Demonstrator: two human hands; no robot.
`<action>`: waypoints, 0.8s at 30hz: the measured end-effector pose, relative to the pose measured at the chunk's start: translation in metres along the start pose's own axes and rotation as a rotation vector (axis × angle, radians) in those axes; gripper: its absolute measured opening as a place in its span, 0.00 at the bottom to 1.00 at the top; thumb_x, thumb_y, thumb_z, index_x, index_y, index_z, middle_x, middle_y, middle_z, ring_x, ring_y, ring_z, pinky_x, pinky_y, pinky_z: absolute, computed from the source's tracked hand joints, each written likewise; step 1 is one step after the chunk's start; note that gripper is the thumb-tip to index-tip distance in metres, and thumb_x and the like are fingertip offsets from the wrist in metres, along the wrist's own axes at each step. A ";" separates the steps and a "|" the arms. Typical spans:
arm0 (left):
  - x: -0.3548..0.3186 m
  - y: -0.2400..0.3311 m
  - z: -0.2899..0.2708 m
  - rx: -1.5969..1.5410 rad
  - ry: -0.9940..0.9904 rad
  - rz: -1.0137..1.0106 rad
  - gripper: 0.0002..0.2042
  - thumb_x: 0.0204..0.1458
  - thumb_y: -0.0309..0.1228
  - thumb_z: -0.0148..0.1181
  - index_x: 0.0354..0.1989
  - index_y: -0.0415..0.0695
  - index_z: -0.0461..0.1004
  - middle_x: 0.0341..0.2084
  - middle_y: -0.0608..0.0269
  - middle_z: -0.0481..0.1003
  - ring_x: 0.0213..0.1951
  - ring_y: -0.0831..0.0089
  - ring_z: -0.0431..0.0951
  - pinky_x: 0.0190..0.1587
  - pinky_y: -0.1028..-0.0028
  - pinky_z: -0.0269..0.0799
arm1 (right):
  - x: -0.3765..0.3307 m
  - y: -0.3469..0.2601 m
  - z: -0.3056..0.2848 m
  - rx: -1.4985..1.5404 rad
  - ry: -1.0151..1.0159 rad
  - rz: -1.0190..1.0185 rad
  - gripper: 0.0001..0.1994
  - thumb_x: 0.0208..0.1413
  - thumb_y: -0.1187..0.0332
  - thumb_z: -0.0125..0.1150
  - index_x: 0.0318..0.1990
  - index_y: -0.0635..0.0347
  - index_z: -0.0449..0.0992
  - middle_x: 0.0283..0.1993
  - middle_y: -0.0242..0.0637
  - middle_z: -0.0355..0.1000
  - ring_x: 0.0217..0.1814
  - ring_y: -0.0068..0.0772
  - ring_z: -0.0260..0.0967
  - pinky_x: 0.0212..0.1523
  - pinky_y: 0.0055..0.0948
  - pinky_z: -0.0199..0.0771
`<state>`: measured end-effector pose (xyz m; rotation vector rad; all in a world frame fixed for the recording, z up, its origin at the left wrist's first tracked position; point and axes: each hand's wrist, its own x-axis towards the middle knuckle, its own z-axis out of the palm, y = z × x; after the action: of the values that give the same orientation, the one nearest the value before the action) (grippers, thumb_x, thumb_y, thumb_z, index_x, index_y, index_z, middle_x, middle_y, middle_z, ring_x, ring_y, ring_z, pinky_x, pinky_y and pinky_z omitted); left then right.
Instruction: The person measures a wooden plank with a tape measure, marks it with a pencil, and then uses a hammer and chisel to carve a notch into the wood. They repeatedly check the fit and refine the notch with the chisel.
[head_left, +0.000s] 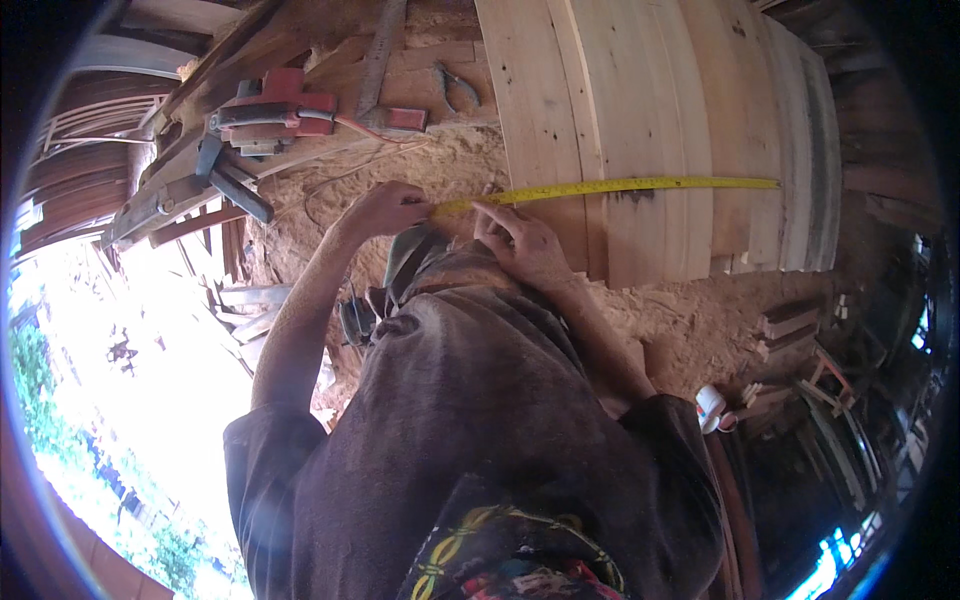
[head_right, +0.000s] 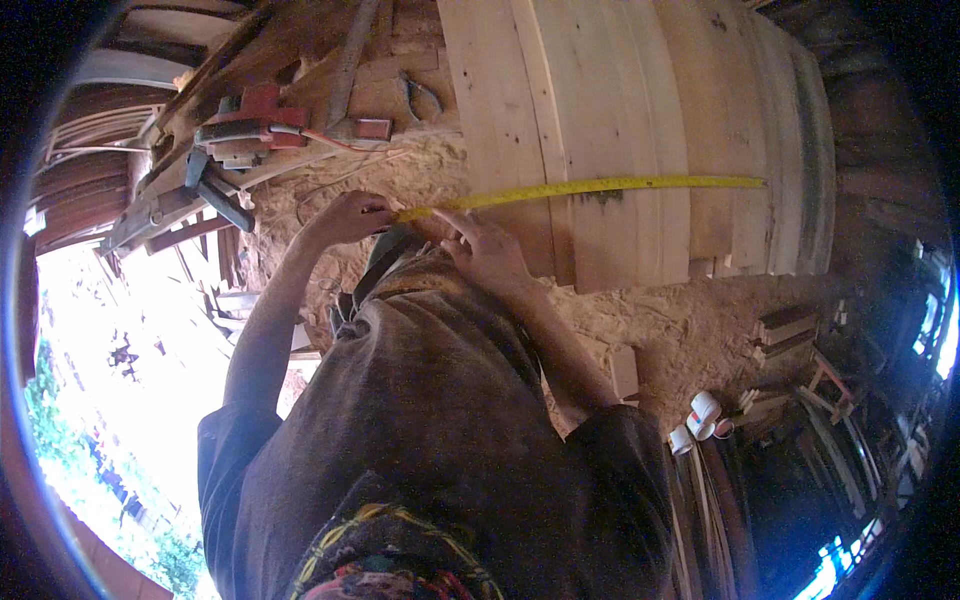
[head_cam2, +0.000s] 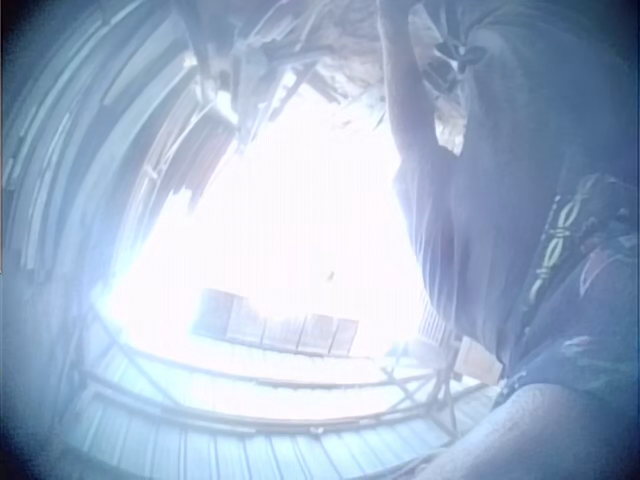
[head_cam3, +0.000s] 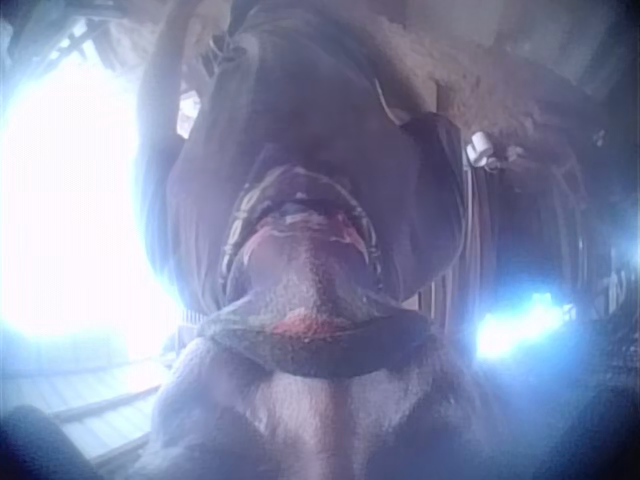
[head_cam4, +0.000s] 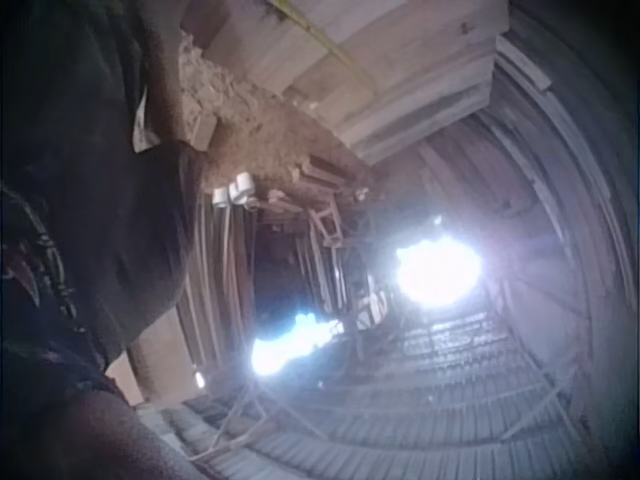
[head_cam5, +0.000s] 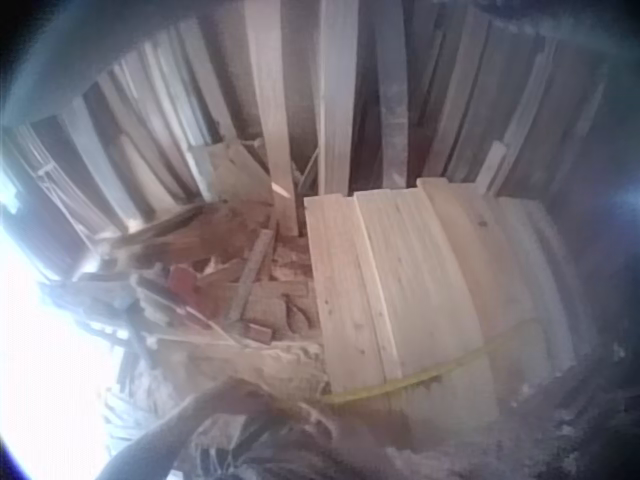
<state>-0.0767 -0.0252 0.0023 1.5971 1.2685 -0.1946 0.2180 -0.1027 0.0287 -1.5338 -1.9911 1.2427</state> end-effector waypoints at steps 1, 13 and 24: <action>0.000 0.001 0.000 0.010 -0.001 0.001 0.16 0.63 0.44 0.65 0.46 0.44 0.85 0.33 0.55 0.85 0.35 0.66 0.84 0.41 0.64 0.79 | 0.000 0.001 0.001 -0.003 0.007 -0.015 0.28 0.63 0.64 0.66 0.71 0.42 0.72 0.42 0.40 0.81 0.45 0.45 0.81 0.51 0.44 0.82; 0.008 -0.004 -0.003 -0.029 0.012 0.000 0.16 0.63 0.44 0.65 0.46 0.43 0.86 0.35 0.52 0.85 0.37 0.64 0.86 0.43 0.64 0.80 | 0.010 0.008 0.000 0.086 -0.007 -0.006 0.25 0.65 0.64 0.64 0.69 0.43 0.74 0.44 0.46 0.80 0.48 0.49 0.80 0.53 0.48 0.80; 0.003 0.006 0.000 0.005 0.045 -0.007 0.17 0.63 0.44 0.64 0.42 0.40 0.84 0.30 0.51 0.83 0.33 0.69 0.83 0.41 0.63 0.79 | -0.004 0.036 -0.001 0.442 0.095 0.373 0.14 0.70 0.61 0.65 0.52 0.62 0.80 0.40 0.37 0.82 0.37 0.25 0.81 0.38 0.28 0.80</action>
<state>-0.0709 -0.0233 0.0037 1.6098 1.3092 -0.1671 0.2419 -0.1050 0.0018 -1.7292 -1.2865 1.5860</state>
